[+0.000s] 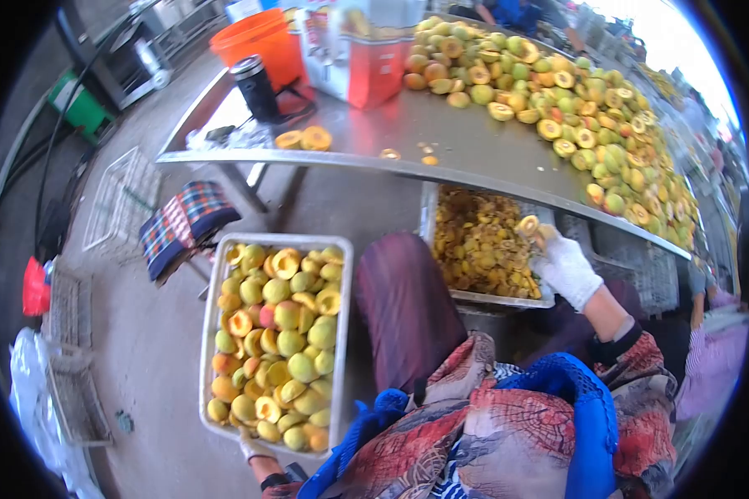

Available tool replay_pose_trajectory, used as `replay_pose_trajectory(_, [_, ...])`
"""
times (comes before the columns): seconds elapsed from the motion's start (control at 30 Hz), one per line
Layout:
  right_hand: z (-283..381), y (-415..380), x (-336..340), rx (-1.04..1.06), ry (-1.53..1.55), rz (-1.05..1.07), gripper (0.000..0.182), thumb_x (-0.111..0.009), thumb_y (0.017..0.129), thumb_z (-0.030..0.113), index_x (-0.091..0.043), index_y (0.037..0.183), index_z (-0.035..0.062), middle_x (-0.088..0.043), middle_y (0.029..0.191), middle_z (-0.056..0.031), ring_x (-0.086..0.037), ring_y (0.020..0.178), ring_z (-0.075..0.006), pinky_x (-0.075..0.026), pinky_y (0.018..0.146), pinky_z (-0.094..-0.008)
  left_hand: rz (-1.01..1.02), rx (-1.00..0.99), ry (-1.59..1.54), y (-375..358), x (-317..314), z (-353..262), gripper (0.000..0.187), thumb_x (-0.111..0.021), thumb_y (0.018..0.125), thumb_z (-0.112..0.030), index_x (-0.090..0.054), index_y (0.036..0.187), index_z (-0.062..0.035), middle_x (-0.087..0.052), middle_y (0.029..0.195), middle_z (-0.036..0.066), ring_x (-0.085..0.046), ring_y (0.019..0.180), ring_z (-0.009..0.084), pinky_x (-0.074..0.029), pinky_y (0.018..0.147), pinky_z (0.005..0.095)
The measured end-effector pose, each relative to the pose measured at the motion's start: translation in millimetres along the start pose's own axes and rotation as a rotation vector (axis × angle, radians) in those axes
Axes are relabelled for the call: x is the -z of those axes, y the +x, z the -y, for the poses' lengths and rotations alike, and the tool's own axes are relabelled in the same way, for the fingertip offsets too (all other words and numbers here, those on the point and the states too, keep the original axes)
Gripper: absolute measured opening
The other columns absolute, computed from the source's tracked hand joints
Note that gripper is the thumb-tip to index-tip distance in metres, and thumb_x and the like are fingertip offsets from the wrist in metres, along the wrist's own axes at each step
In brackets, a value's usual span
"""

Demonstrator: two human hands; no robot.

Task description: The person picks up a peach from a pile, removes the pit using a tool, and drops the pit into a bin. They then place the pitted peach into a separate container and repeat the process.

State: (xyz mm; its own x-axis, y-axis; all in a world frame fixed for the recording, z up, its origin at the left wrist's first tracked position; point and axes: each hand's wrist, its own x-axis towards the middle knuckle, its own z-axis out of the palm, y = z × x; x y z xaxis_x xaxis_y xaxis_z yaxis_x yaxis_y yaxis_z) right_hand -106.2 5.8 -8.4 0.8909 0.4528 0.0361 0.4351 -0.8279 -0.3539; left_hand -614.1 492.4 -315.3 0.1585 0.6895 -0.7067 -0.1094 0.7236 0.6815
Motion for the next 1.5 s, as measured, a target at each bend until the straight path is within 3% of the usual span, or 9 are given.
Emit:
replay_pose_trajectory(0.33, [-18,0,17,-0.112,0.03,-0.012,0.042,-0.061,0.08,0.021,-0.041,0.112,0.0027,-0.061,0.082,-0.0274,-0.06,0.082,-0.0466,-0.048,0.071,-0.0511,-0.019,-0.101,0.464,13,-113,15,0.049,-0.055,0.09,-0.035,-0.05,0.127,-0.0025,-0.061,0.111,0.015,-0.059,0.099,0.0304,-0.049,0.089,0.0458])
replay_pose_trajectory(0.57, [-44,-2,28,-0.002,-0.023,-0.027,0.034,-0.059,0.082,0.021,-0.047,0.108,0.0036,-0.063,0.089,-0.023,-0.061,0.088,-0.0415,-0.049,0.076,-0.0485,-0.424,-0.801,1.156,-66,-81,-118,0.043,-0.058,0.09,-0.023,-0.05,0.126,-0.0001,-0.062,0.109,0.015,-0.06,0.096,0.0279,-0.049,0.088,0.0431])
replay_pose_trajectory(0.67, [-52,-7,32,0.002,-0.052,0.017,0.024,-0.057,0.084,0.021,-0.054,0.099,0.0035,-0.064,0.089,-0.0214,-0.063,0.086,-0.0392,-0.05,0.075,-0.0478,0.093,-1.09,0.956,-148,-194,-134,0.049,-0.057,0.091,-0.035,-0.05,0.128,-0.0035,-0.061,0.116,0.013,-0.058,0.104,0.0292,-0.047,0.091,0.0449])
replay_pose_trajectory(0.73, [-56,-8,33,0.021,-0.046,0.042,0.021,-0.054,0.085,0.019,-0.053,0.1,0.0035,-0.065,0.09,-0.0208,-0.064,0.085,-0.0385,-0.051,0.075,-0.0474,0.455,-0.881,0.706,-208,-294,-123,0.036,-0.054,0.091,-0.015,-0.051,0.123,0.0025,-0.059,0.102,0.01,-0.057,0.092,0.0179,-0.05,0.081,0.0358])
replay_pose_trajectory(0.8, [-52,-12,47,0.002,-0.011,0.076,0.02,-0.052,0.086,0.017,-0.054,0.1,0.0036,-0.065,0.09,-0.0203,-0.065,0.086,-0.0381,-0.052,0.074,-0.047,0.704,-1.089,0.78,-281,-387,-87,0.03,-0.051,0.088,0.003,-0.055,0.117,0.0058,-0.059,0.1,0.007,-0.056,0.087,0.0125,-0.048,0.078,0.0274])
replay_pose_trajectory(0.87, [-55,-10,46,0.02,-0.002,0.074,0.019,-0.051,0.086,0.016,-0.054,0.101,0.0043,-0.064,0.095,-0.0198,-0.065,0.089,-0.0375,-0.052,0.075,-0.0472,0.869,-1.381,0.942,-328,-459,-47,0.035,-0.055,0.079,0.011,-0.059,0.113,0.0031,-0.06,0.098,0.008,-0.057,0.083,0.0131,-0.048,0.075,0.025])
replay_pose_trajectory(1.0, [-57,-7,57,0.062,-0.001,0.096,0.018,-0.048,0.089,0.016,-0.055,0.101,0.005,-0.063,0.099,-0.0179,-0.065,0.091,-0.0351,-0.053,0.074,-0.0457,1.323,-1.277,0.925,-387,-565,53,0.044,-0.062,0.078,0.007,-0.056,0.121,-0.0008,-0.06,0.103,0.014,-0.062,0.081,0.0174,-0.052,0.073,0.0283])
replay_pose_trajectory(1.07, [-61,0,59,0.062,-0.015,0.082,0.018,-0.047,0.089,0.016,-0.055,0.101,0.0052,-0.063,0.098,-0.0173,-0.066,0.091,-0.0337,-0.054,0.073,-0.0446,1.484,-1.595,0.891,-396,-601,92,0.034,-0.063,0.079,0.004,-0.061,0.112,-0.0019,-0.061,0.099,0.015,-0.063,0.081,0.0251,-0.052,0.073,0.0306])
replay_pose_trajectory(1.5, [-135,7,30,0.003,0.207,0.07,0.02,-0.048,0.088,0.023,-0.057,0.095,0.0063,-0.061,0.086,-0.0169,-0.066,0.08,-0.0336,-0.053,0.064,-0.0427,1.742,-1.503,1.146,-385,-649,144,0.029,-0.066,0.073,0.001,-0.063,0.1,-0.0078,-0.063,0.095,0.014,-0.063,0.083,0.034,-0.053,0.074,0.0389])
